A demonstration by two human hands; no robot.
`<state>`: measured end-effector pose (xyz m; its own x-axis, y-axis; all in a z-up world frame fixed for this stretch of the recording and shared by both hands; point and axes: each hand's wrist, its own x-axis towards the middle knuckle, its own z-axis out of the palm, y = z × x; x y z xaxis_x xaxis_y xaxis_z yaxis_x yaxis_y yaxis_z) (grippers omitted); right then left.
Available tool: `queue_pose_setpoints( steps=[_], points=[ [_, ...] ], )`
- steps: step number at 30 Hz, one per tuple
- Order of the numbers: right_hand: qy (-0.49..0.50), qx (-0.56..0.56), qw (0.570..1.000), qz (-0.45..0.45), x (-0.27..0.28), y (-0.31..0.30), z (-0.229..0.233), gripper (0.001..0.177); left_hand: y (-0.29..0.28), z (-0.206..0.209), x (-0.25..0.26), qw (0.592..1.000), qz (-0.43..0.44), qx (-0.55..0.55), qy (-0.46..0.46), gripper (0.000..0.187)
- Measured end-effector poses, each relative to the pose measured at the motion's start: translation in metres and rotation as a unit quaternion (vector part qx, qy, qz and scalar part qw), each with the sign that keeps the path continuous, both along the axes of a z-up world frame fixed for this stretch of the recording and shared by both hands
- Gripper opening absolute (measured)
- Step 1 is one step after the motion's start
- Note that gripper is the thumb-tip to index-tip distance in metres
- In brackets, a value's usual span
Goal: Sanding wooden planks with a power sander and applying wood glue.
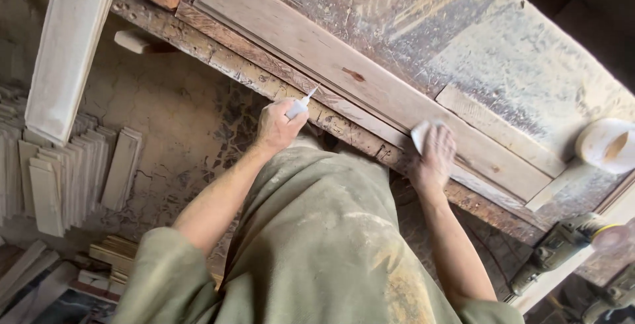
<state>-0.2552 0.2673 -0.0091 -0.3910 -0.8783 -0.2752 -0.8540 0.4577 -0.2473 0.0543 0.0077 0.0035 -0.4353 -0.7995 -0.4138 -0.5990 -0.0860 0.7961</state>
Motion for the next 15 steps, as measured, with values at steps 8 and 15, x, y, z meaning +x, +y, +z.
queue_pose_setpoints(
  steps=[8, 15],
  points=[
    [-0.013, -0.045, 0.998, -0.031, -0.036, 0.040, 0.002, 0.079, -0.047, -0.019, 0.002, 0.987, 0.099, -0.121, -0.025, 0.027],
    [0.007, -0.018, 0.998, -0.067, -0.021, 0.022, -0.022, 0.069, -0.127, -0.016, 0.047, 0.982, 0.129, -0.090, -0.107, 0.029]
  ],
)
